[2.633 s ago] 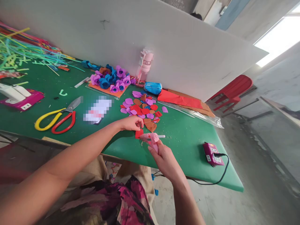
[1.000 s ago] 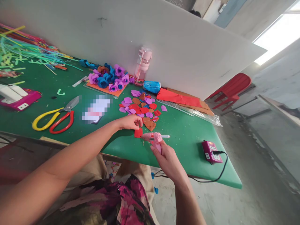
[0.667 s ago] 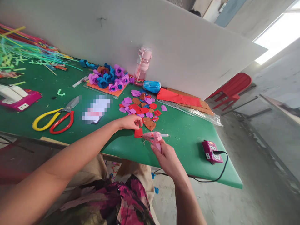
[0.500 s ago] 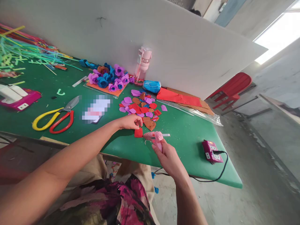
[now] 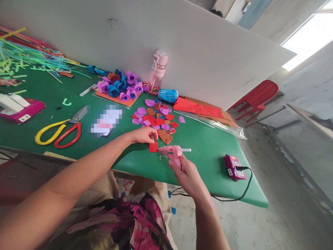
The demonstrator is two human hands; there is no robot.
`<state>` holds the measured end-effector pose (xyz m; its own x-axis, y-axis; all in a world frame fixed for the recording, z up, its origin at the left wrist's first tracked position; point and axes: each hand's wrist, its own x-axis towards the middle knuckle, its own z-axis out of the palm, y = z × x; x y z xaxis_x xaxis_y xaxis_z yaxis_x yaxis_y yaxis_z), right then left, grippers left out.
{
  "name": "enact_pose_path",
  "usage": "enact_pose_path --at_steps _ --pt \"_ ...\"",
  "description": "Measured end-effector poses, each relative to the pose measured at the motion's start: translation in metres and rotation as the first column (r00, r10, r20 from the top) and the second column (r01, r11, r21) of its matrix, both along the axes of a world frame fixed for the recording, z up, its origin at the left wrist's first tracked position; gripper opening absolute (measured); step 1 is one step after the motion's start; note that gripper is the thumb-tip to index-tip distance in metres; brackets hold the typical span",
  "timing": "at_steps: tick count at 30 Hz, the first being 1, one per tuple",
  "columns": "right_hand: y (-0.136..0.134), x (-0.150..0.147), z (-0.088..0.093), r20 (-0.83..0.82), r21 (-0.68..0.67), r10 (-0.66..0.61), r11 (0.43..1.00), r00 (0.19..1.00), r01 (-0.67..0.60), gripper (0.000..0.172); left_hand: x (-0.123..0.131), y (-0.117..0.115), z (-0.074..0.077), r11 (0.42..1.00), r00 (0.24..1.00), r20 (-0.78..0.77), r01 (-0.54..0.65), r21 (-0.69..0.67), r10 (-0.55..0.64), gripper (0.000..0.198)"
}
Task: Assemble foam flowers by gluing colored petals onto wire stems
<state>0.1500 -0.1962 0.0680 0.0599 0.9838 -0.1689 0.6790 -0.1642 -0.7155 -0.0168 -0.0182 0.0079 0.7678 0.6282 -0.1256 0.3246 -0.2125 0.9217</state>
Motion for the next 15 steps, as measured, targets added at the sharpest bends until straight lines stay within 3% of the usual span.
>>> enact_pose_path --at_steps 5,15 --pt "0.003 -0.004 -0.004 -0.018 -0.029 0.025 0.999 1.0 -0.026 0.034 0.0 0.0 0.0 1.0 1.0 -0.001 -0.002 0.003 0.002 0.018" --pt "0.004 0.003 -0.013 -0.053 -0.021 -0.05 0.999 0.997 0.049 0.031 0.0 -0.001 0.001 1.0 1.0 0.003 -0.002 0.005 0.002 0.017"
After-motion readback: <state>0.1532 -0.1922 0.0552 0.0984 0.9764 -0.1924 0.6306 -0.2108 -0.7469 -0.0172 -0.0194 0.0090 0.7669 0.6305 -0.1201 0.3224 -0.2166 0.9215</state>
